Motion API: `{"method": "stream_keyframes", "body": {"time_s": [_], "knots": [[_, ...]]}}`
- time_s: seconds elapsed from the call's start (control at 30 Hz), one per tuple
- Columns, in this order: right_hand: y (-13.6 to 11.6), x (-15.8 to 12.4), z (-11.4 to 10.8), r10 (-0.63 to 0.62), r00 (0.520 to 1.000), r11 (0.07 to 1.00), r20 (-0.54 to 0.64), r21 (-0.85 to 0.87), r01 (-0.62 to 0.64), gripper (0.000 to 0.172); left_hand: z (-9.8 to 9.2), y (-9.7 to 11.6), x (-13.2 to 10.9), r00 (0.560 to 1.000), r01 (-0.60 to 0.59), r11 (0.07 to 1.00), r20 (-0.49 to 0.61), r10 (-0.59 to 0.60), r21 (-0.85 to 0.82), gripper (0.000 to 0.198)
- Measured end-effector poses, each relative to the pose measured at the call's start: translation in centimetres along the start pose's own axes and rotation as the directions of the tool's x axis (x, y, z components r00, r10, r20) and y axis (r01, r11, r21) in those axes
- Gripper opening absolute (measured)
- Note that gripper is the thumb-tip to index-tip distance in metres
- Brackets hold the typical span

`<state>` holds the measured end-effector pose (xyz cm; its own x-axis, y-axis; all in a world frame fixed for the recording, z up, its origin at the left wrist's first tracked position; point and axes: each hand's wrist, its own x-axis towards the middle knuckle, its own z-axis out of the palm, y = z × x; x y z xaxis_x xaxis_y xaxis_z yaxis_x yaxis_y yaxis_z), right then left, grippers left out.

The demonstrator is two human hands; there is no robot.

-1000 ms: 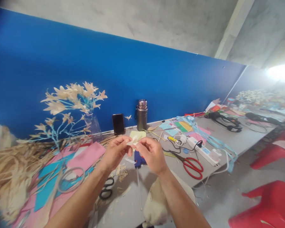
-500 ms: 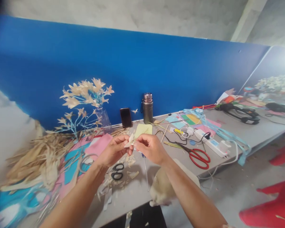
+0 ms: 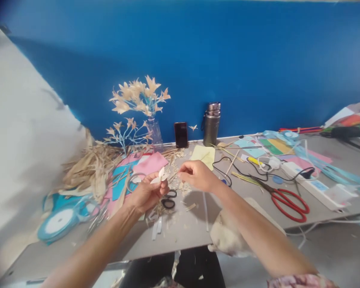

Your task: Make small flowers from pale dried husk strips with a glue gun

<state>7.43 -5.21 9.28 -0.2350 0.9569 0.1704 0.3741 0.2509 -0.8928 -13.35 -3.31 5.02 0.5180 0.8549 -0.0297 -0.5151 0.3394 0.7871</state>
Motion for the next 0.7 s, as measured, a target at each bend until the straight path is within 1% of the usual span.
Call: {"method": "stream_keyframes", "body": {"time_s": [0.13,0.23,0.3,0.37,0.47,0.57,0.63,0.7], "knots": [[2.0,2.4,0.6,-0.021,0.999,1.000,-0.042,0.004,0.021,0.015,-1.6,-0.7,0.6,0.997,-0.022,0.999,-0.071,0.019,-0.035,0.029],[3.4,3.0,1.3,-0.010,0.994,0.995,-0.108,0.096,0.021,0.021,-2.6,-1.3,1.2,0.997,0.012,0.999,-0.081,-0.016,-0.047,0.027],[4.4,2.9,1.8,0.019,0.994,0.983,-0.112,0.182,0.002,0.026,-3.0,-1.7,1.5,0.995,0.043,0.997,-0.085,-0.048,-0.059,0.025],[5.1,2.4,2.2,0.055,0.996,0.961,-0.064,0.275,-0.035,0.028,-3.2,-2.1,1.6,0.993,0.067,0.995,-0.096,-0.074,-0.074,0.025],[5.5,1.6,2.6,0.082,0.995,0.913,0.059,0.395,-0.099,0.028,-3.1,-2.5,1.7,0.989,0.115,0.990,-0.086,-0.122,-0.076,0.027],[5.0,1.1,3.0,0.084,0.983,0.890,0.162,0.431,-0.147,0.024,-2.9,-2.8,1.7,0.986,0.149,0.988,-0.065,-0.152,-0.048,0.029],[4.5,0.9,3.2,0.078,0.980,0.889,0.182,0.432,-0.151,0.021,-2.8,-3.0,1.7,0.986,0.152,0.988,-0.064,-0.154,-0.026,0.030],[4.1,0.8,3.4,0.074,0.982,0.893,0.175,0.426,-0.144,0.020,-2.8,-3.2,1.7,0.985,0.159,0.987,-0.067,-0.159,-0.004,0.032]]}}
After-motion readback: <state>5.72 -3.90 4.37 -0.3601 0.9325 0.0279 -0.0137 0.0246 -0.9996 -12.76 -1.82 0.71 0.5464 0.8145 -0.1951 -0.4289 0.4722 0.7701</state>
